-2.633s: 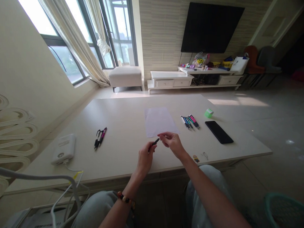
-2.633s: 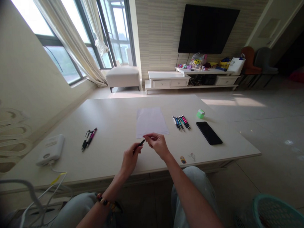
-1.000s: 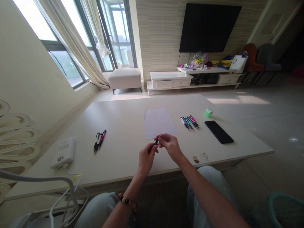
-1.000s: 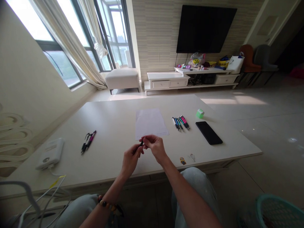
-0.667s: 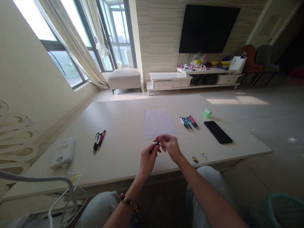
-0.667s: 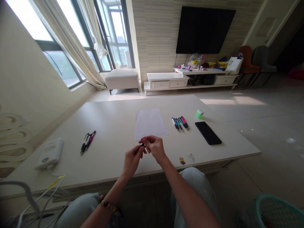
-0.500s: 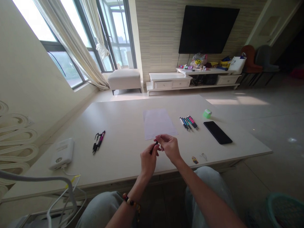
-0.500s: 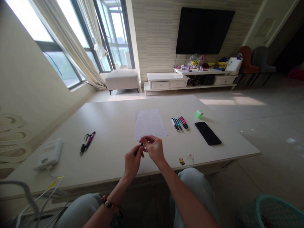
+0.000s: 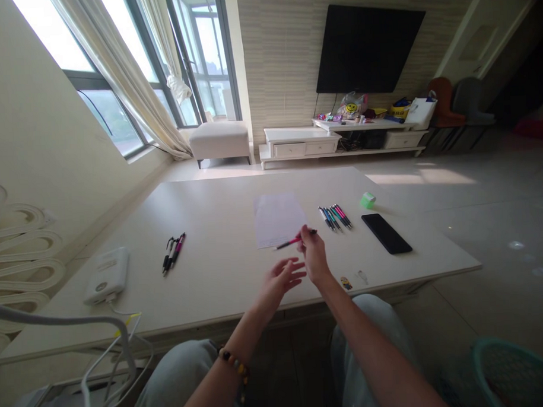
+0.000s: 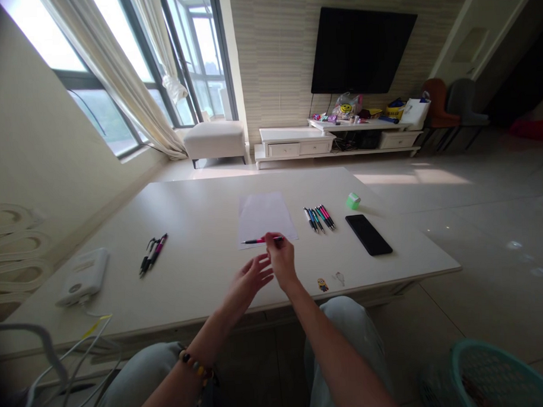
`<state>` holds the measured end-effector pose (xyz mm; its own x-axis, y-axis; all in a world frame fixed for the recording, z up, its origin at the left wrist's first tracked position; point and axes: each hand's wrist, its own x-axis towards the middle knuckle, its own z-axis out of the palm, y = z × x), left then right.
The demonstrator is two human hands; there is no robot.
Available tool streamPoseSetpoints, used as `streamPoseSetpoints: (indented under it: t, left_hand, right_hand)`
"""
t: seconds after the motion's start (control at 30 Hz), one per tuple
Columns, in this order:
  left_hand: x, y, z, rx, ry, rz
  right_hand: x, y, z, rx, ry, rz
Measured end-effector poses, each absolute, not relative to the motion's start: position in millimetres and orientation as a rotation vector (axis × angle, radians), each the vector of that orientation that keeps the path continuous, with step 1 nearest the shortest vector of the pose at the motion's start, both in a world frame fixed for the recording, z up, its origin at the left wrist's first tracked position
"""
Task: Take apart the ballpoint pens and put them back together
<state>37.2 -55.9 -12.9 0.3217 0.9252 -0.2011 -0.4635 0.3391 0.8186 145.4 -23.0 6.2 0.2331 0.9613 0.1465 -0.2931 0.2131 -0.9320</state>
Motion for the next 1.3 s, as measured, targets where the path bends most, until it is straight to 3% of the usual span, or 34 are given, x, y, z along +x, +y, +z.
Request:
streamPoseSetpoints:
  t: [0.13, 0.3, 0.77, 1.07, 1.3]
  left_hand:
    - [41.7, -70.8, -10.4, 1.007, 0.768, 0.661]
    - [42.2, -74.0, -15.8, 1.132, 0.717, 0.598]
    - [44.3, -73.6, -22.8, 1.188, 0.746, 0.624]
    - [46.4, -76.4, -20.4, 1.311, 0.831, 0.707]
    - [38.6, -57.1, -29.5, 2.067, 1.24, 0.931]
  right_hand:
    - [180.8, -2.5, 15.8, -0.674, -0.549, 1.291]
    - [212.9, -3.0, 20.7, -0.306, -0.396, 1.586]
    - [225.0, -4.6, 18.8, -0.171, -0.299, 1.605]
    - [226.8, 3.4, 21.5, -0.557, -0.484, 1.42]
    - [228.6, 26.2, 18.2, -1.106, -0.907, 1.369]
